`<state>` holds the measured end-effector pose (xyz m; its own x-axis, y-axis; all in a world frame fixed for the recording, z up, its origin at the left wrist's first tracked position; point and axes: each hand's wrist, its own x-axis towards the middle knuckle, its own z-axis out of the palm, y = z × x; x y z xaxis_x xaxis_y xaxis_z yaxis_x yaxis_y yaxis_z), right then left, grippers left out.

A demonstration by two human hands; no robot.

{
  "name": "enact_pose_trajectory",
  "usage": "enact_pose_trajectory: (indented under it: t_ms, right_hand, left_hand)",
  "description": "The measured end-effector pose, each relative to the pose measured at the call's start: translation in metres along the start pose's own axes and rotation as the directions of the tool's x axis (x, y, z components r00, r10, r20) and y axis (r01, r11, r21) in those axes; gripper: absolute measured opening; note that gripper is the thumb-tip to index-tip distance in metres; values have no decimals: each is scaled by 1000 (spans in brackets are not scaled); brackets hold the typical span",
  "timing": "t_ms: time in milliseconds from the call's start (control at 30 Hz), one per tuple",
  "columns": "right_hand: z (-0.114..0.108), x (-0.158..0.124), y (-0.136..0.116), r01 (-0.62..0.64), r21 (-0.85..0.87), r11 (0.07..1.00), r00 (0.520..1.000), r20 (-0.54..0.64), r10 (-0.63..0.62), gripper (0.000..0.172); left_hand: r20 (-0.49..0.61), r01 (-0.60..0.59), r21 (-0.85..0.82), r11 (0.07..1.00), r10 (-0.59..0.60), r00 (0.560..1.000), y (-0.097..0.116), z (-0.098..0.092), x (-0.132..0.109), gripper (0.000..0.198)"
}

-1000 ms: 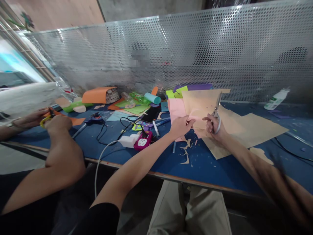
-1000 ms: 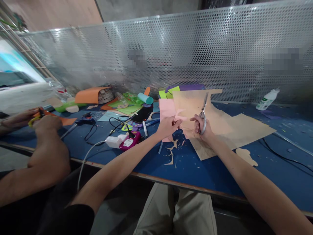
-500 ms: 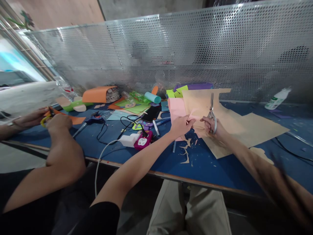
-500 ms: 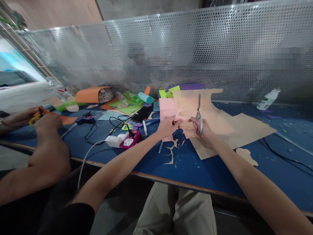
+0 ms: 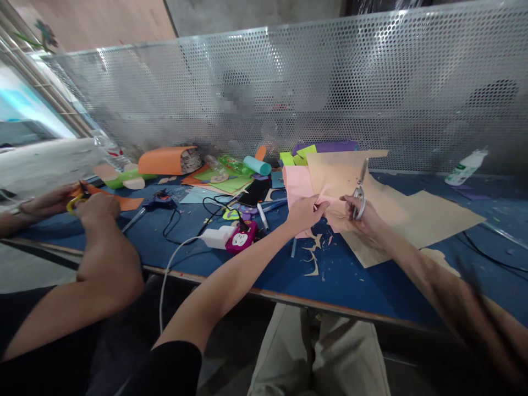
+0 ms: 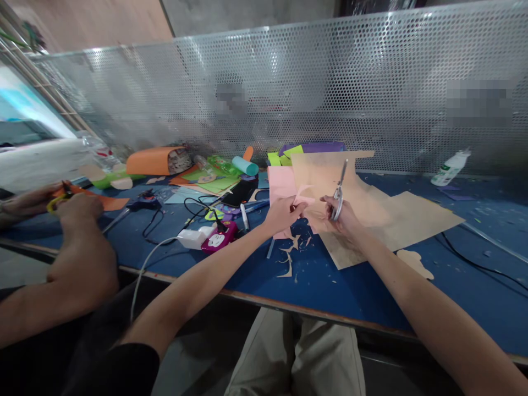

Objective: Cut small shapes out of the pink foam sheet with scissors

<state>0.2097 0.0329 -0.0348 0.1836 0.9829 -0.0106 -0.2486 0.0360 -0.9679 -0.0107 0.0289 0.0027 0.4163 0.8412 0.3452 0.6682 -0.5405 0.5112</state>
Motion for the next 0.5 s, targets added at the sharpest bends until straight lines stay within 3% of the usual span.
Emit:
enact_pose_trajectory:
  t_ms: [200, 500]
  right_hand:
    - [-2, 4, -3, -53, 90, 995, 994, -87, 60, 14]
    - [1, -1, -3, -38, 144, 989, 995, -88, 51, 9]
  left_hand:
    - [13, -21, -18, 1000, 21, 1000, -2, 0, 0, 37]
    - [20, -12, -10, 1000, 12, 1000, 0, -1, 1, 40]
